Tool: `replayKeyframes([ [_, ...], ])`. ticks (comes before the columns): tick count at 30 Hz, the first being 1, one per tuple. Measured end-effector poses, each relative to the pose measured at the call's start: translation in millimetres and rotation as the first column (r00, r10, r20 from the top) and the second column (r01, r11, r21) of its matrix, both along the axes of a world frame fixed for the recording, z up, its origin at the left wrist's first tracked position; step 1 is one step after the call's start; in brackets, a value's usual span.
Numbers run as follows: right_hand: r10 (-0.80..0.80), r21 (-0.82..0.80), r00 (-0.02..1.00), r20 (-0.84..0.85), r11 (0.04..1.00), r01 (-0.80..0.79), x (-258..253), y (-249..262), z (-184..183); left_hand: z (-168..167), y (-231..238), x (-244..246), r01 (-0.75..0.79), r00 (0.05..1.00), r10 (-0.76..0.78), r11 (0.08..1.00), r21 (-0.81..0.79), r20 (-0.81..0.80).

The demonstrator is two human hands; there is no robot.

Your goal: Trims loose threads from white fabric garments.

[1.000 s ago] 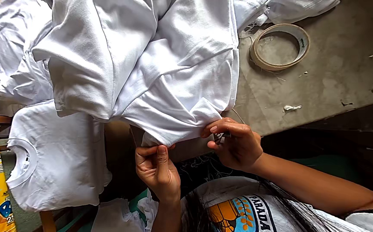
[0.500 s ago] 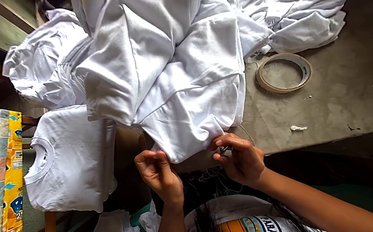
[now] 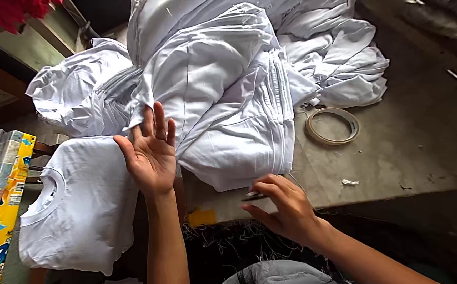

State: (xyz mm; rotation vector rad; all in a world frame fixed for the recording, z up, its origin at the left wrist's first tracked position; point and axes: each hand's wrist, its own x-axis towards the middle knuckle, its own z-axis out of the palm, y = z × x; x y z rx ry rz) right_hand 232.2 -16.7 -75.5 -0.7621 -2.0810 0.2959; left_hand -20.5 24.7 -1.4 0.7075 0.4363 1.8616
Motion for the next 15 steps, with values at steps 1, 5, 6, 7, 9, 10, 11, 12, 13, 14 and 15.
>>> replayKeyframes([
  [1,-0.037,0.010,0.993,0.116,0.999,0.037,-1.4,4.6,-6.2,-2.1,-4.6,5.1,-0.022,1.000,0.022,0.999,-0.031,-0.013],
  [5,-0.086,0.039,0.930,0.359,0.996,0.077,-9.4,15.1,-17.0,-16.6,-33.0,12.5,-0.226,0.969,0.218,0.973,-0.057,-0.112],
  [6,-0.082,0.047,0.934,0.349,0.996,0.070,-10.2,16.4,-16.4,-23.1,-40.4,10.9,-0.316,0.935,0.302,0.947,-0.052,-0.186],
  [7,-0.064,0.055,0.949,0.309,0.997,0.050,-9.1,17.5,-15.3,-31.2,-48.9,9.8,-0.405,0.873,0.378,0.914,-0.028,-0.308],
  [9,0.006,0.051,0.988,0.157,0.999,-0.014,-1.5,15.3,-4.7,-47.7,-69.8,17.4,-0.526,0.650,0.487,0.843,0.118,-0.583],
  [10,0.050,0.045,0.996,0.074,0.998,-0.054,3.5,10.8,6.0,-52.5,-80.9,28.8,-0.506,0.541,0.498,0.836,0.211,-0.678],
  [11,0.089,0.056,0.996,0.019,0.994,-0.090,7.7,3.9,19.4,-54.5,-90.6,43.6,-0.437,0.413,0.491,0.846,0.306,-0.767],
  [12,0.120,0.088,0.993,-0.010,0.989,-0.119,9.7,-3.5,32.6,-54.3,-98.0,60.5,-0.351,0.283,0.489,0.853,0.385,-0.825],
  [13,0.145,0.128,0.989,-0.021,0.982,-0.141,9.7,-9.8,43.2,-52.6,-102.4,75.7,-0.286,0.174,0.498,0.851,0.440,-0.850],
  [14,0.161,0.162,0.987,-0.020,0.975,-0.155,8.4,-14.0,50.8,-51.1,-103.7,84.6,-0.280,0.070,0.524,0.827,0.487,-0.849],
  [15,0.172,0.187,0.985,-0.022,0.968,-0.165,6.6,-15.2,56.4,-50.5,-101.3,84.0,-0.341,0.005,0.558,0.781,0.523,-0.830],
])
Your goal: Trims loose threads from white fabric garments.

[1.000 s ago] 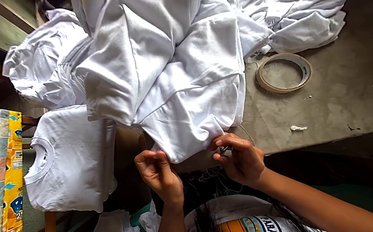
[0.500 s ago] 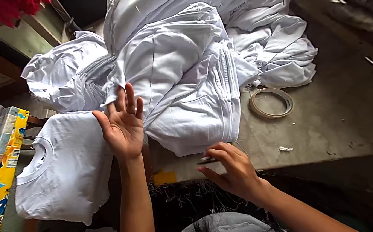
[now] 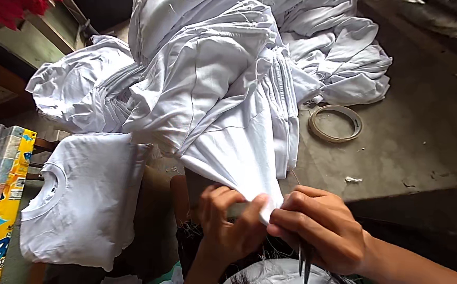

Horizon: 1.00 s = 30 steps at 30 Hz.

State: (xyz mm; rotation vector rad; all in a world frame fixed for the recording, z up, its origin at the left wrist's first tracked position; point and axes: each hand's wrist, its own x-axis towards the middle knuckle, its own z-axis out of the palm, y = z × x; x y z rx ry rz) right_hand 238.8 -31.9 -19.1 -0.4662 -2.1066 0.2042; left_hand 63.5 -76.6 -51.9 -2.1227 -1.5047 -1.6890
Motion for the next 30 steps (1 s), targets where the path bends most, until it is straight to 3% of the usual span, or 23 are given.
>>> replayKeyframes([
  [3,-0.030,0.019,0.999,-0.031,0.999,0.030,-2.0,5.2,14.2,-3.2,23.4,-36.7,-0.359,0.927,0.349,0.932,0.052,0.137],
  [4,-0.069,0.013,0.996,-0.047,0.997,0.070,-3.1,9.3,17.4,-6.4,30.5,-46.2,-0.396,0.901,0.381,0.918,0.036,0.208],
  [5,-0.133,0.010,0.989,-0.060,0.991,0.133,-6.2,16.2,19.0,-8.3,32.7,-49.0,-0.341,0.892,0.322,0.940,0.004,0.318],
  [6,-0.222,0.002,0.973,-0.060,0.975,0.222,-11.0,26.4,17.6,-7.7,30.9,-46.8,-0.174,0.856,0.169,0.984,-0.035,0.489],
  [7,-0.323,-0.012,0.946,-0.031,0.946,0.323,-16.7,39.5,12.5,-5.4,27.2,-42.6,0.050,0.708,0.008,0.997,-0.062,0.706],
  [8,-0.409,-0.031,0.911,0.049,0.911,0.411,-22.8,54.5,4.7,-3.2,23.3,-40.5,0.226,0.475,-0.056,0.972,-0.061,0.878],
  [9,-0.450,-0.077,0.874,0.183,0.880,0.469,-28.7,69.4,-4.8,-1.0,20.9,-41.7,0.343,0.214,-0.040,0.939,-0.037,0.976],
  [10,-0.436,-0.152,0.831,0.344,0.848,0.508,-34.2,81.4,-12.8,-0.2,19.7,-43.7,0.416,0.010,0.005,0.909,-0.009,1.000],
  [11,-0.403,-0.207,0.792,0.458,0.818,0.536,-39.0,88.6,-17.9,-0.2,19.3,-43.6,0.450,-0.123,0.049,0.893,0.012,0.991],
  [12,-0.394,-0.204,0.762,0.515,0.807,0.555,-41.5,91.3,-19.5,-0.1,19.5,-41.8,0.450,-0.184,0.081,0.893,0.011,0.980],
  [13,-0.392,-0.196,0.749,0.535,0.804,0.561,-41.9,91.1,-18.3,-0.7,18.7,-40.0,0.433,-0.165,0.088,0.901,-0.008,0.982],
  [14,-0.395,-0.195,0.749,0.531,0.803,0.563,-41.3,89.8,-18.3,-2.8,17.2,-38.7,0.409,-0.054,0.072,0.911,-0.044,0.996],
  [16,-0.403,-0.201,0.762,0.506,0.805,0.559,-39.5,89.6,-21.1,-9.7,15.5,-38.2,0.302,0.430,0.080,0.926,-0.226,0.900],
  [17,-0.407,-0.197,0.765,0.500,0.807,0.558,-39.2,89.6,-22.0,-15.2,14.1,-38.5,0.161,0.660,0.129,0.938,-0.307,0.740],
  [18,-0.408,-0.194,0.764,0.499,0.807,0.557,-39.5,89.5,-22.7,-21.9,10.0,-40.2,-0.001,0.808,0.194,0.945,-0.328,0.556],
  [19,-0.409,-0.190,0.764,0.499,0.809,0.557,-40.1,89.4,-23.3,-25.8,4.0,-42.9,-0.134,0.888,0.253,0.941,-0.312,0.384],
  [21,-0.417,-0.182,0.769,0.483,0.812,0.555,-40.6,90.1,-24.2,-23.7,-13.1,-47.4,-0.200,0.934,0.269,0.938,-0.283,0.233],
  [25,-0.414,-0.212,0.810,0.415,0.822,0.529,-38.3,88.4,-26.1,-16.1,-43.5,-58.2,-0.125,0.953,0.191,0.955,-0.267,0.236],
  [28,-0.362,-0.279,0.859,0.361,0.837,0.470,-39.8,69.2,-11.8,-18.0,-44.6,-61.7,0.047,0.891,0.097,0.953,-0.300,0.444],
  [30,-0.264,-0.315,0.924,0.278,0.883,0.347,-45.6,40.1,-4.6,-23.1,-41.2,-60.4,0.257,0.725,-0.001,0.928,-0.269,0.689],
])
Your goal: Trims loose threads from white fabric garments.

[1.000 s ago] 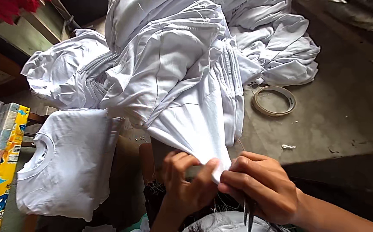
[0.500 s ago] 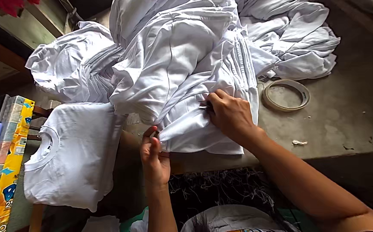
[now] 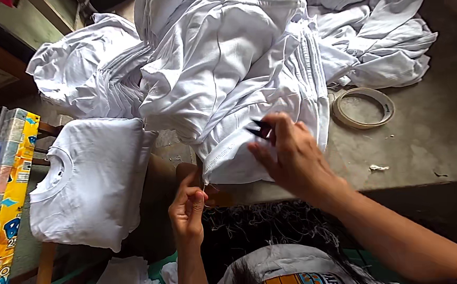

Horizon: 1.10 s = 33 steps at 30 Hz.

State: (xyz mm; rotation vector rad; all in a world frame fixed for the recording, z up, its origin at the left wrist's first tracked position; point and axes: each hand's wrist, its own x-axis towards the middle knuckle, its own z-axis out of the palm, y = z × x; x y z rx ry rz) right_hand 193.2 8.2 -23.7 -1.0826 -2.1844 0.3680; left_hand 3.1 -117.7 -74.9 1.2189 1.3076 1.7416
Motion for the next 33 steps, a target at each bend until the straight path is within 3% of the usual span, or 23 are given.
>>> replayKeyframes([
  [2,0.148,0.007,0.986,-0.079,0.989,-0.148,-6.1,-27.7,-4.6,-2.9,4.0,4.0,0.106,0.962,-0.116,0.993,0.054,0.246],
  [4,0.257,0.012,0.960,-0.107,0.966,-0.257,-11.5,-41.5,-16.5,-3.3,7.5,8.8,0.118,0.945,-0.148,0.986,0.118,0.292],
  [8,0.305,0.053,0.949,-0.085,0.952,-0.301,-22.8,-45.4,-25.6,1.3,9.6,17.4,0.003,0.999,-0.009,0.990,0.141,0.042],
  [12,0.281,0.081,0.957,-0.067,0.958,-0.275,-35.3,-40.3,-21.9,3.9,10.9,20.5,-0.074,0.978,0.101,0.986,0.148,-0.181],
  [16,0.222,0.071,0.973,-0.060,0.973,-0.218,-33.4,-34.3,-20.4,1.4,16.1,23.9,-0.106,0.994,0.111,0.984,0.141,-0.025],
  [21,0.223,0.006,0.969,-0.110,0.975,-0.224,-20.6,-34.0,-24.8,-9.3,31.7,26.9,-0.269,0.963,0.262,0.949,0.163,0.062],
  [29,0.278,0.065,0.956,-0.093,0.960,-0.273,-27.5,-45.8,-24.7,1.2,11.8,21.3,-0.106,0.952,0.163,0.969,0.221,-0.257],
  [33,0.210,0.071,0.974,-0.087,0.976,-0.205,-30.5,-38.1,-20.5,-0.4,10.2,18.2,-0.107,0.959,0.154,0.974,0.198,-0.237],
])
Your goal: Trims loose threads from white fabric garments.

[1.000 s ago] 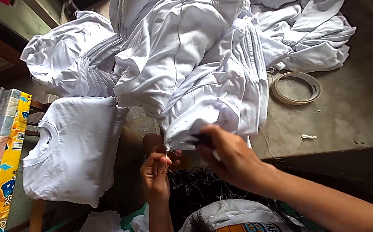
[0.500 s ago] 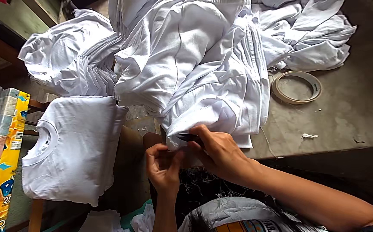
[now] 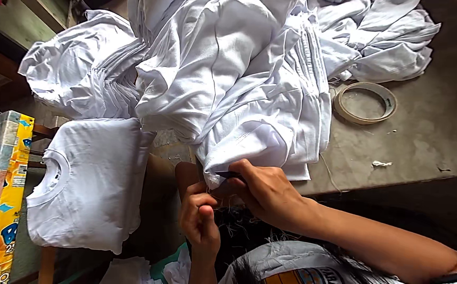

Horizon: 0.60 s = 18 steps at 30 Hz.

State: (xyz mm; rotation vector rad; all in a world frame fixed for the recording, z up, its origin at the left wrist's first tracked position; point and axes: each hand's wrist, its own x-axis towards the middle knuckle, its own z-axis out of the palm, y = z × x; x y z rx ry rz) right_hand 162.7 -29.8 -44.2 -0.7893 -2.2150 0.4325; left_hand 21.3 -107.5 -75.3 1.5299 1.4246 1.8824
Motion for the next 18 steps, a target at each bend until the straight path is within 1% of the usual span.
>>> replayKeyframes([
  [2,-0.013,-0.017,1.000,-0.007,1.000,0.013,4.0,1.7,-0.8,0.7,4.1,1.6,-0.039,0.994,0.044,0.997,-0.059,0.101],
  [4,0.005,-0.040,1.000,-0.008,0.999,-0.006,7.6,-0.8,-3.5,-0.8,10.4,3.9,-0.100,0.982,0.108,0.993,-0.060,0.155],
  [6,0.039,-0.031,0.999,-0.010,0.999,-0.039,9.6,-4.5,-5.4,0.4,9.1,3.7,-0.100,0.987,0.103,0.994,-0.031,0.125],
  [9,0.080,0.006,0.997,-0.005,0.997,-0.080,9.9,-9.4,-6.0,4.4,0.8,1.5,0.007,0.999,-0.008,1.000,0.024,0.034],
  [11,0.087,0.027,0.996,0.004,0.996,-0.087,6.2,-9.0,-3.8,1.3,-2.0,-0.5,0.025,0.998,-0.023,0.999,0.039,-0.063],
  [14,0.049,0.057,0.998,0.043,0.997,-0.052,-2.6,-4.2,1.3,-2.8,-3.3,-1.4,0.015,0.989,-0.007,0.998,0.053,-0.145],
  [16,0.013,0.074,0.999,0.049,0.997,-0.017,-6.0,0.1,6.7,-2.0,-4.6,-3.1,0.005,0.990,0.001,0.999,0.045,-0.143],
  [17,0.000,0.078,1.000,0.026,0.997,-0.002,-7.1,3.0,10.6,-2.0,-5.0,-4.0,0.004,0.995,-0.002,1.000,0.018,-0.097],
  [18,-0.007,0.072,1.000,-0.019,0.997,0.009,-8.3,6.3,14.6,-2.6,-4.3,-4.0,0.002,1.000,-0.003,1.000,-0.031,-0.009],
])
